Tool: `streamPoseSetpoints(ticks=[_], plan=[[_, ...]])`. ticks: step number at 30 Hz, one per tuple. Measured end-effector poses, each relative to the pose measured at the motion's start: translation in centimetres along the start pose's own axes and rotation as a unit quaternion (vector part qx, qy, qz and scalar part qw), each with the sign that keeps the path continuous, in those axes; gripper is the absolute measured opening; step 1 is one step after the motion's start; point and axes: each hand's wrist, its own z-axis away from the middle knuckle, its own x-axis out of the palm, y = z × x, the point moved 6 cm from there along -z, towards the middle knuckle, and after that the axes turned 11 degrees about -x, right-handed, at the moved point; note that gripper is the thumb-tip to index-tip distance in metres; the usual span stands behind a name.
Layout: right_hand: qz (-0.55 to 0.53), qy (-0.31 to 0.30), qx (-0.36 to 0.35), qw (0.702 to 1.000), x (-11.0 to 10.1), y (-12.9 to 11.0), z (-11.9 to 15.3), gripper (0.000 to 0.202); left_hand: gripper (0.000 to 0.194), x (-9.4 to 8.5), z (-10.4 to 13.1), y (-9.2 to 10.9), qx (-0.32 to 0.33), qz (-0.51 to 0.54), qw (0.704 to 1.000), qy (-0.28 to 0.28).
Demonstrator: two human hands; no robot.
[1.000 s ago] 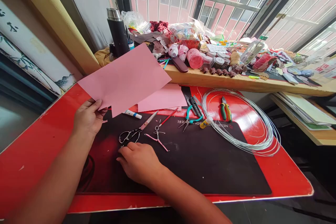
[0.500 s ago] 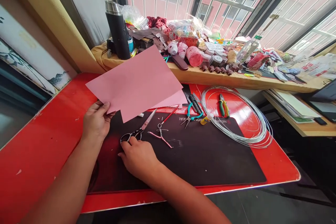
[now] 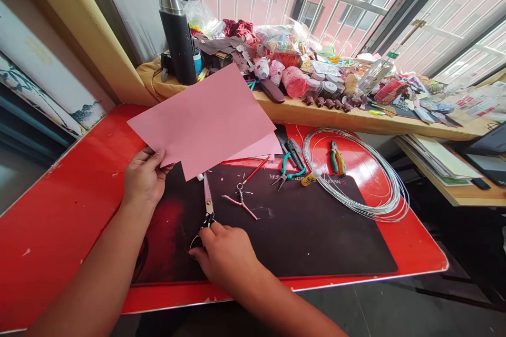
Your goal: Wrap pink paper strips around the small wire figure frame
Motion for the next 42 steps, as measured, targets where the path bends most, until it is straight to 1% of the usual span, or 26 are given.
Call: streamPoseSetpoints(ticks=[3,5,8,11,15,18,20,22,25,27,28,29,31,33,35,36,38,42], plan=[[0.014,0.007,0.048,0.999,0.0,0.5,-0.5,0.033,0.031,-0.3,-0.1,-0.2,-0.001,-0.001,1.000,0.008],[0.021,0.000,0.051,0.998,0.2,0.3,-0.7,0.035,0.031,-0.5,-0.2,-0.2,0.000,-0.003,1.000,0.014],[0.015,-0.016,0.046,0.999,0.6,-0.2,-0.6,0.031,0.031,-0.7,-0.3,-0.3,0.001,-0.005,1.000,0.016],[0.001,-0.031,0.059,0.998,0.4,-0.4,-0.2,0.024,0.033,-0.6,-0.2,-0.3,-0.002,-0.002,1.000,0.013],[-0.013,-0.049,0.067,0.996,0.1,-0.1,0.5,0.027,0.035,-0.5,-0.1,-0.4,-0.002,0.001,1.000,0.015],[-0.056,-0.040,0.057,0.996,0.1,0.3,1.6,0.035,0.036,-0.6,-0.2,-0.4,0.000,0.001,1.000,0.020],[-0.117,-0.011,0.049,0.992,0.1,0.6,2.5,0.040,0.037,-0.7,-0.3,-0.4,0.000,-0.001,1.000,0.022],[-0.191,0.006,0.068,0.979,0.3,1.3,3.5,0.042,0.038,-0.8,-0.3,-0.5,0.000,-0.004,1.000,0.023],[-0.332,0.014,0.090,0.939,0.9,2.1,4.8,0.047,0.040,-0.9,-0.4,-0.6,0.004,-0.010,1.000,0.021],[-0.422,0.038,0.095,0.901,1.1,2.6,5.4,0.047,0.040,-0.9,-0.5,-0.6,0.007,-0.015,1.000,0.019],[-0.469,0.052,0.098,0.876,1.3,2.9,5.7,0.046,0.041,-0.9,-0.5,-0.7,0.009,-0.016,1.000,0.019],[-0.519,0.066,0.103,0.846,1.5,3.3,5.9,0.044,0.041,-1.0,-0.6,-0.8,0.010,-0.016,1.000,0.019],[-0.617,0.085,0.122,0.772,2.2,3.9,6.3,0.040,0.041,-1.0,-0.6,-0.9,0.014,-0.015,1.000,0.020],[-0.692,0.100,0.141,0.701,3.0,4.5,6.5,0.042,0.040,-1.1,-0.7,-1.0,0.017,-0.016,0.999,0.021],[-0.740,0.120,0.147,0.646,3.4,5.0,6.6,0.048,0.039,-1.2,-0.8,-1.1,0.021,-0.023,0.999,0.024],[-0.756,0.126,0.147,0.625,3.5,5.2,6.6,0.050,0.038,-1.3,-0.9,-1.2,0.021,-0.028,0.999,0.027],[-0.777,0.126,0.149,0.599,3.6,5.3,6.6,0.053,0.037,-1.4,-0.9,-1.2,0.023,-0.036,0.998,0.035],[-0.792,0.091,0.169,0.580,3.7,5.3,6.7,0.057,0.038,-1.5,-1.0,-1.2,0.024,-0.050,0.998,0.039]])
